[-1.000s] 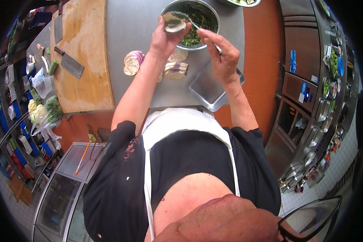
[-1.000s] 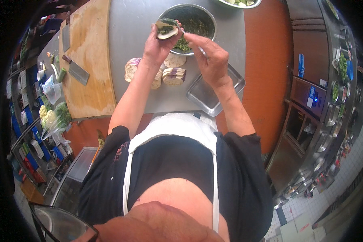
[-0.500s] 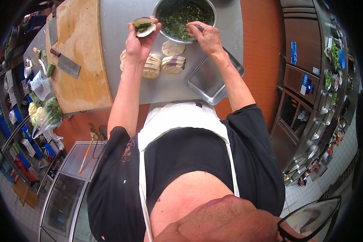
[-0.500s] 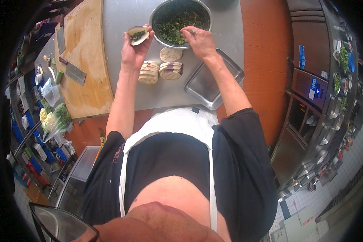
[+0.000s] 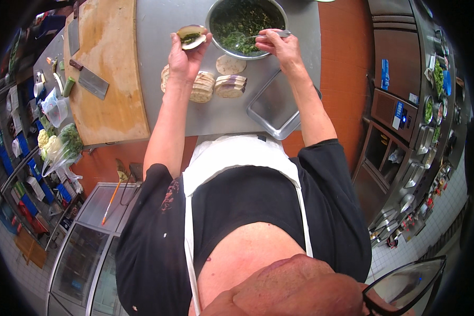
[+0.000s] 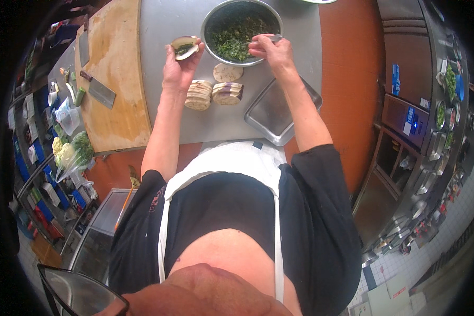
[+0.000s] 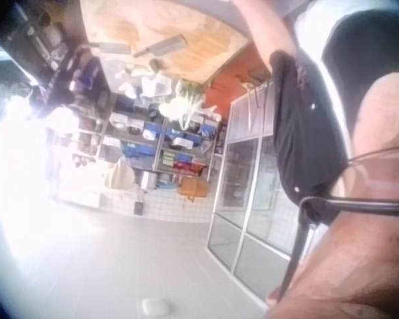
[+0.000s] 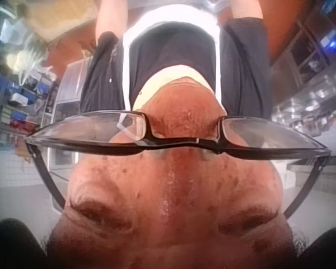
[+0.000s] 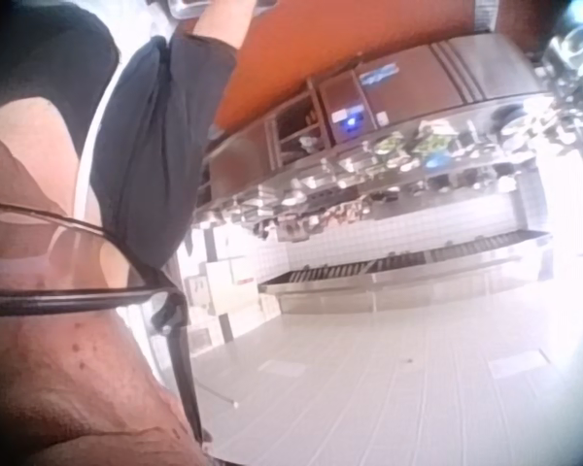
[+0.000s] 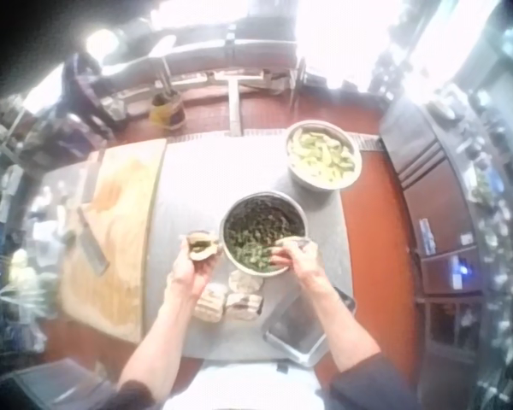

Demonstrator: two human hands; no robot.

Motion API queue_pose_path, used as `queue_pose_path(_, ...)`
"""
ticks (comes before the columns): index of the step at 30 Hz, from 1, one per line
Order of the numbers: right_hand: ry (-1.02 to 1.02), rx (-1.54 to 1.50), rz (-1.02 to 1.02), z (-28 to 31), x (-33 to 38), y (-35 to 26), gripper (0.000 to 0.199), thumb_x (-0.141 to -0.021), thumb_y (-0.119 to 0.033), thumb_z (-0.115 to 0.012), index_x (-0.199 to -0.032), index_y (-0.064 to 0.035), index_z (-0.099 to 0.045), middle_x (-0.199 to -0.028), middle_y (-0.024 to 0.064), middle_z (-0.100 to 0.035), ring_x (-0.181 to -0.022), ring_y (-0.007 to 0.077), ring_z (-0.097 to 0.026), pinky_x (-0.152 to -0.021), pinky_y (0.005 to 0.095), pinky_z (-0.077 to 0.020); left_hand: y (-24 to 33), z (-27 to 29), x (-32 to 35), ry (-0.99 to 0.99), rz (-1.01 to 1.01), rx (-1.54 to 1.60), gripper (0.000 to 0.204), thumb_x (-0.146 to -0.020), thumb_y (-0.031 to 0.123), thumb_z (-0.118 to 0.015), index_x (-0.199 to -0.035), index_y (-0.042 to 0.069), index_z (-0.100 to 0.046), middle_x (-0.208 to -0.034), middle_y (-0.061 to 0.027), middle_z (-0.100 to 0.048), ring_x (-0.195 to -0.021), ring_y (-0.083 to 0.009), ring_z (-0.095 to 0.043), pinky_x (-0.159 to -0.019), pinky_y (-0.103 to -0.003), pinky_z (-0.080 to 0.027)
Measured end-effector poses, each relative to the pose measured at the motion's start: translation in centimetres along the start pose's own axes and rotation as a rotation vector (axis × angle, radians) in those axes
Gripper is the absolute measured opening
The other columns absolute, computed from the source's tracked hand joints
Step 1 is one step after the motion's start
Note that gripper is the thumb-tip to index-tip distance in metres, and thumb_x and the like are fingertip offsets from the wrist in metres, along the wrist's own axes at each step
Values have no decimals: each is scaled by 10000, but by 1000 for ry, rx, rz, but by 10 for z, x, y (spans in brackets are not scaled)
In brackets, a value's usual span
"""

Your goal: The person repeatedly scoops a green herb mixture from a bowl with a spoon and places it into small round tortillas held in the other hand, then folds each filled tortilla and sets it on a metal tray. The process is repeated for multiple tortillas.

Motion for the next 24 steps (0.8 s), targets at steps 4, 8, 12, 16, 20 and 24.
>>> queue_pose_path(4, -25, -27, 128, -3, 37, -50, 331, -1147, -236, -667, -1254, 63, -760, -1111, 196, -820, -977, 250, -824, -899, 336, -700, -9, -9, -12, -53, 16, 22, 639, -1223, 512, -312, -1405, -46, -564, -1338, -268, -696, -1238, -427, -709, -1141, -599, -611)
queue_pose_path(8, -72, 5, 376, -26, 78, -94, 327, -1154, -228, -663, -1280, 57, -761, -1131, 181, -825, -998, 234, -821, -908, 330, -696, -22, -26, -17, -75, 46, 11, 614, -1223, 508, -330, -1407, -27, -569, -1345, -235, -698, -1232, -394, -713, -1118, -601, -620)
queue_pose_path(12, -108, 241, 624, -56, 94, -101, 235, -1144, -103, -652, -1309, 5, -781, -1178, 147, -829, -1042, 219, -818, -921, 333, -692, -36, -48, -17, -141, 78, 105, 572, -1221, 492, -372, -1417, -10, -565, -1348, -210, -698, -1253, -373, -704, -1109, -585, -629)
queue_pose_path(16, -45, 582, 957, -67, 102, -101, 229, -1080, -34, -717, -1291, -36, -807, -1223, 124, -833, -1059, 199, -817, -916, 310, -690, -41, -57, -21, -178, 112, 64, 676, -1219, 524, -327, -1470, -59, -557, -1445, -253, -661, -1329, -402, -669, -1169, -555, -584)
queue_pose_path(20, -45, 601, 922, -62, 104, -101, 227, -1075, -36, -726, -1285, -34, -812, -1223, 126, -835, -1049, 205, -818, -908, 311, -687, -41, -61, -23, -242, 100, 65, 636, -1222, 519, -316, -1446, -24, -561, -1402, -219, -683, -1307, -384, -683, -1153, -576, -597)
queue_pose_path(24, -32, 592, 969, -59, 107, -105, 233, -1074, -30, -723, -1289, -32, -812, -1224, 126, -837, -1048, 201, -815, -901, 312, -681, -40, -65, -25, -225, 100, 125, 598, -1222, 517, -317, -1437, 16, -562, -1412, -212, -680, -1302, -382, -687, -1162, -596, -590)
Point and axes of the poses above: each hand's wrist, its own x-axis away from the middle knuckle, its own z-axis out of the back of the hand, y = z × x, the point moved 3 cm from there along -x, towards the middle knuckle
